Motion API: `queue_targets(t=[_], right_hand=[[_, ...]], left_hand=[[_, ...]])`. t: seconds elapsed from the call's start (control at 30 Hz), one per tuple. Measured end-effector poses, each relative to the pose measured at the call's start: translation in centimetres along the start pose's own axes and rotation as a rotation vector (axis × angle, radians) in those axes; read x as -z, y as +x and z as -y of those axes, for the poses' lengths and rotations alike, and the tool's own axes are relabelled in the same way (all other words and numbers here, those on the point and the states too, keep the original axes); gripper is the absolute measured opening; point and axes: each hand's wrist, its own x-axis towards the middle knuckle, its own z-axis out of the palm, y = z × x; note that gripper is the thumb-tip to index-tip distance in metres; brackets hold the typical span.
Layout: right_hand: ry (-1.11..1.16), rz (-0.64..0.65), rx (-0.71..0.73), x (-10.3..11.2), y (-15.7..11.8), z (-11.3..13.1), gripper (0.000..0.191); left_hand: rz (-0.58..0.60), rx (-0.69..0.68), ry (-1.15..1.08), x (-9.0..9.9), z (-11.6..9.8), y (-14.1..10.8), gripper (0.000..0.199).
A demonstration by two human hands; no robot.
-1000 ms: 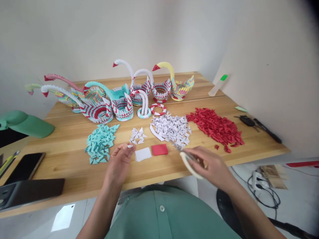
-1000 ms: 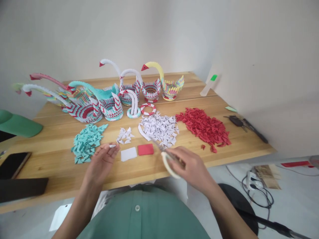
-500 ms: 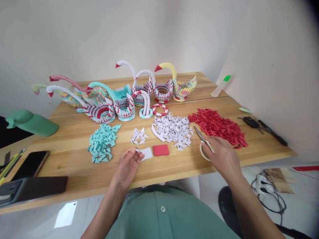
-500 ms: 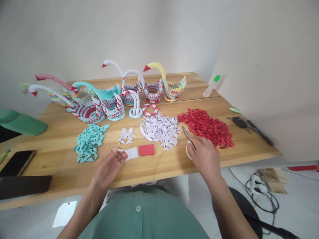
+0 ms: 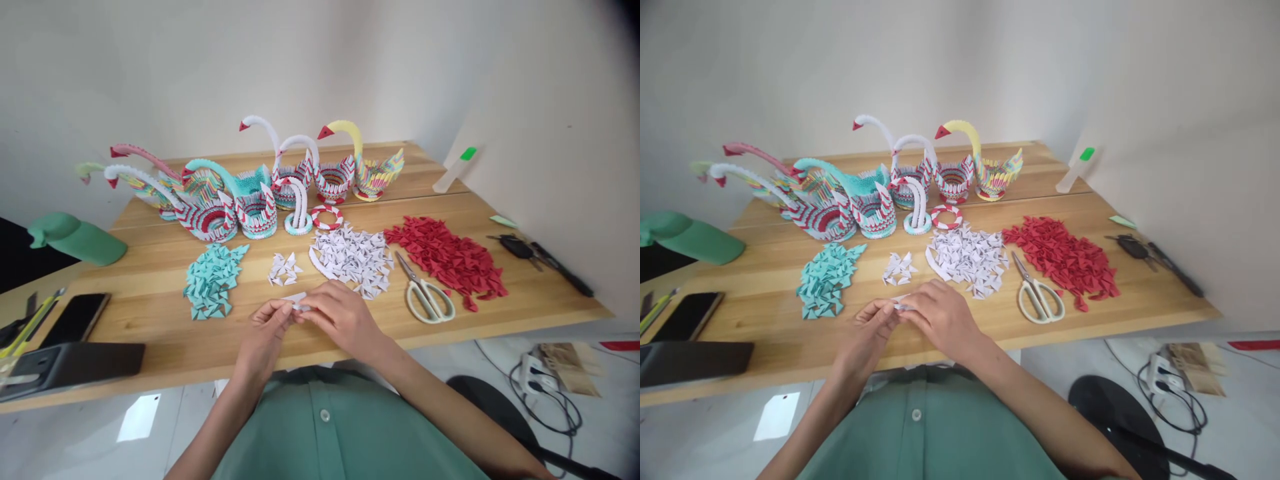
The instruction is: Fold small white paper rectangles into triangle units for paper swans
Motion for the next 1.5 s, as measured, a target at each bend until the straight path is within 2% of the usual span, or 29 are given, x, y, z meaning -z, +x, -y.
queue_targets(t=[0.17, 0.3, 0.37, 0.43, 0.53, 0.6, 0.67, 0.8, 1.03, 1.23, 1.5], right_hand=[[-0.013, 0.001, -0.014, -0.2, -0.2, -0.1, 0.014], [0.057, 0.006, -0.068, 0.1, -0.2, -0.1, 0.013], [0.111, -0.006, -0.12, 0.3, -0.3, -0.1, 0.011], [0.157, -0.015, -0.187, 0.3, -0.4, -0.1, 0.009], [0.248, -0.013, -0.279, 0.0, -0.5, 0.0, 0.009], [0.307, -0.023, -0.292, -0.5, -0.6, 0.1, 0.007], [0.328, -0.045, -0.281, -0.9, -0.5, 0.3, 0.004], [0.303, -0.097, -0.268, -0.9, -0.2, 0.7, 0.008], [0.325, -0.073, -0.241, -0.3, -0.4, 1.1, 0.014], [0.327, -0.086, -0.223, -0.3, -0.5, 1.2, 0.011], [0.339, -0.063, -0.226, -0.2, -0.5, 1.6, 0.019]], left_hand=[[-0.007, -0.047, 0.166, 0.1, 0.1, -0.2, 0.012], [-0.027, -0.159, 0.445, 0.4, -0.1, -0.5, 0.008], [-0.04, -0.202, 0.508, 0.6, -0.1, -0.6, 0.008], [-0.051, -0.197, 0.421, 0.7, 0.0, -0.5, 0.009], [-0.011, -0.1, 0.116, 0.8, 0.3, -0.1, 0.014], [0.034, -0.027, -0.043, 0.6, 0.6, 0.1, 0.015], [0.066, 0.023, -0.104, 0.2, 0.7, 0.0, 0.015], [0.1, 0.013, -0.044, -0.4, 0.8, -0.4, 0.015], [0.043, -0.214, 0.331, -0.2, 0.9, -0.9, 0.011], [0.045, -0.254, 0.38, -0.2, 0.8, -1.2, 0.011], [0.073, -0.277, 0.399, -0.4, 0.4, -1.2, 0.017]])
